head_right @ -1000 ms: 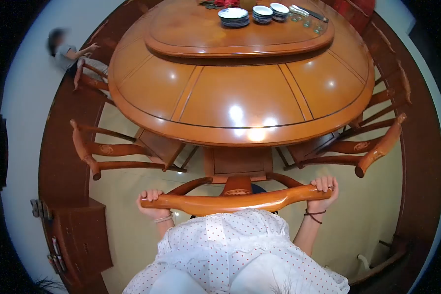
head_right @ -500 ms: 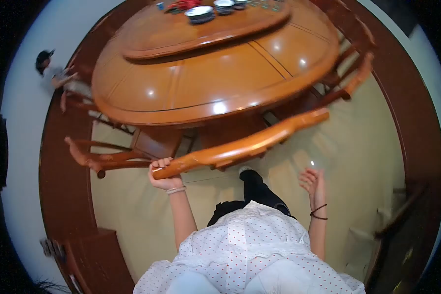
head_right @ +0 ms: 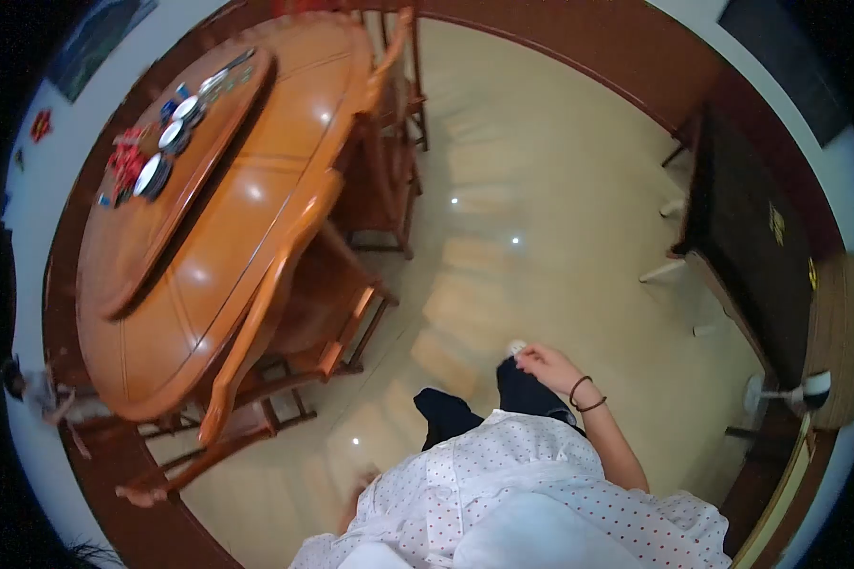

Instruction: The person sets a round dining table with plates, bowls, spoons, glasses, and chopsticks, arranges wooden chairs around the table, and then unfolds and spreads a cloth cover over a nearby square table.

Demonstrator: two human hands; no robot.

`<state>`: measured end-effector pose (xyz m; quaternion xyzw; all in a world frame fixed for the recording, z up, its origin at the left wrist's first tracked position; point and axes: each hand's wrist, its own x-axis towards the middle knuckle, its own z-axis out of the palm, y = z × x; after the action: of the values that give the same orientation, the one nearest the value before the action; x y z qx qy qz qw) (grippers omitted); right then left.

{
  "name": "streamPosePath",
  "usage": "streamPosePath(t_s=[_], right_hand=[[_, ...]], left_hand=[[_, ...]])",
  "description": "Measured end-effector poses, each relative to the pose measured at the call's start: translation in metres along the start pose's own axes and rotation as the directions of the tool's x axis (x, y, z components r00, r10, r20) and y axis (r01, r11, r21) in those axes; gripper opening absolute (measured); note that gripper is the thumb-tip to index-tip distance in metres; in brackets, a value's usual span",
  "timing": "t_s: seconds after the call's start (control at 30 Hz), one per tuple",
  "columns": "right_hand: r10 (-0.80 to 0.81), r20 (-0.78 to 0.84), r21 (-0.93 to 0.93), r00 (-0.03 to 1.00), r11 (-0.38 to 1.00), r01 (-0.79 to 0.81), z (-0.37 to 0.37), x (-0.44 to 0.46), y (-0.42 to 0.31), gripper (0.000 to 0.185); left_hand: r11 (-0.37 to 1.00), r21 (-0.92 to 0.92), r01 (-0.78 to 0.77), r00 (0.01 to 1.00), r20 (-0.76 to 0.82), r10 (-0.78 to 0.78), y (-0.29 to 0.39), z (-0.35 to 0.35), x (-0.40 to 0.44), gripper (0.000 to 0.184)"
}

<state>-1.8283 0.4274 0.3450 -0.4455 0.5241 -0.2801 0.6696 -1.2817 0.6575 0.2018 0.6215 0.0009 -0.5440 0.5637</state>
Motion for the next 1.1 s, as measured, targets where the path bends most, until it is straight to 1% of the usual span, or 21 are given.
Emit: streamPosePath(t_s=[0.03,0.07,0.13,0.17,0.27,0.37,0.43,0.5,0.53,0.57,0.67,0.7,0.8,0.87,0.9,0.93,0.97,1.0,1.03,1.07,1.1], right_hand=[[-0.023,-0.003,-0.031,1.000,0.999,0.023,0.033,-0.004,0.008,0.023],[-0.051,0.005,-0.052,0.999,0.997,0.051,0.022,-0.011,0.030,0.022],[0.035,-0.056,-0.036,0.998,0.999,-0.037,0.006,-0.030,0.050,0.020],[0.000,-0.081,-0.069,0.997,0.998,-0.006,-0.009,-0.040,0.058,0.021],[0.062,-0.056,-0.149,0.997,0.986,-0.069,-0.056,-0.058,0.077,0.023],[0.022,-0.099,-0.170,0.995,0.985,-0.039,-0.121,-0.086,0.090,0.027],[0.067,-0.226,-0.123,0.972,0.988,-0.097,-0.182,-0.105,0.104,0.023],[0.070,-0.329,0.022,0.942,0.998,-0.066,-0.222,-0.120,0.111,0.023],[0.083,-0.345,-0.011,0.935,0.996,-0.092,-0.235,-0.126,0.106,0.022],[0.094,-0.364,-0.041,0.927,0.992,-0.117,-0.249,-0.128,0.102,0.022],[0.102,-0.311,-0.013,0.945,0.994,-0.112,-0.253,-0.114,0.105,0.024],[0.064,-0.309,-0.055,0.949,0.995,-0.085,-0.250,-0.103,0.108,0.024],[0.008,-0.232,-0.129,0.973,0.991,-0.039,-0.220,-0.073,0.097,0.028],[-0.016,-0.166,-0.223,0.986,0.975,-0.021,-0.194,-0.066,0.072,0.026],[-0.035,-0.118,-0.306,0.992,0.952,-0.003,-0.180,-0.063,0.062,0.025],[-0.037,-0.135,-0.279,0.990,0.960,-0.002,-0.169,-0.062,0.056,0.025],[-0.012,-0.093,-0.409,0.996,0.912,-0.027,-0.160,-0.062,0.054,0.024],[0.026,-0.067,-0.518,0.997,0.854,-0.057,-0.148,-0.063,0.056,0.023],[0.035,-0.127,-0.451,0.991,0.888,-0.089,-0.140,-0.063,0.061,0.023],[0.075,-0.124,-0.504,0.989,0.854,-0.128,-0.136,-0.068,0.069,0.022],[0.128,-0.133,-0.543,0.983,0.820,-0.181,-0.123,-0.078,0.075,0.022]], left_hand=[[0.932,-0.307,0.192,0.980,0.107,-0.167,-0.007,0.020,-0.053,0.029],[0.944,-0.248,0.217,0.976,0.084,-0.202,-0.041,0.030,-0.073,0.028],[0.976,0.087,0.201,0.979,-0.013,-0.201,-0.083,0.037,-0.095,0.028],[0.945,0.263,0.196,0.981,-0.063,-0.186,-0.103,0.045,-0.107,0.028],[0.702,0.679,0.212,0.977,-0.162,-0.139,-0.135,0.064,-0.116,0.029],[0.473,0.857,0.207,0.978,-0.183,-0.096,-0.153,0.094,-0.116,0.031],[0.371,0.912,0.173,0.984,-0.179,-0.020,-0.160,0.117,-0.100,0.032],[0.319,0.944,0.085,0.983,-0.132,0.128,-0.140,0.157,-0.084,0.034],[0.313,0.945,0.097,0.972,-0.158,0.176,-0.080,0.242,-0.128,0.037],[0.219,0.976,-0.008,0.943,-0.065,0.326,-0.064,0.269,-0.135,0.038],[0.261,0.932,-0.252,0.890,0.117,0.441,-0.013,0.312,-0.160,0.041],[0.273,0.931,-0.243,0.881,0.095,0.463,-0.006,0.320,-0.176,0.041],[0.215,0.965,-0.148,0.917,0.052,0.395,0.012,0.308,-0.202,0.042],[0.218,0.976,-0.007,0.951,-0.060,0.302,-0.015,0.257,-0.204,0.042],[0.247,0.968,0.049,0.955,-0.118,0.271,-0.038,0.216,-0.195,0.039],[0.414,0.899,0.141,0.947,-0.243,0.207,-0.070,0.168,-0.183,0.036],[0.499,0.861,0.095,0.980,-0.170,0.106,-0.076,0.152,-0.202,0.033],[0.106,0.991,0.087,0.957,-0.113,0.267,-0.087,0.134,-0.197,0.031],[-0.320,0.942,0.102,0.920,0.034,0.391,-0.077,0.111,-0.182,0.033],[-0.374,0.925,0.069,0.929,0.077,0.363,-0.065,0.108,-0.167,0.033],[-0.291,0.956,0.029,0.947,0.066,0.313,-0.049,0.112,-0.148,0.034]])
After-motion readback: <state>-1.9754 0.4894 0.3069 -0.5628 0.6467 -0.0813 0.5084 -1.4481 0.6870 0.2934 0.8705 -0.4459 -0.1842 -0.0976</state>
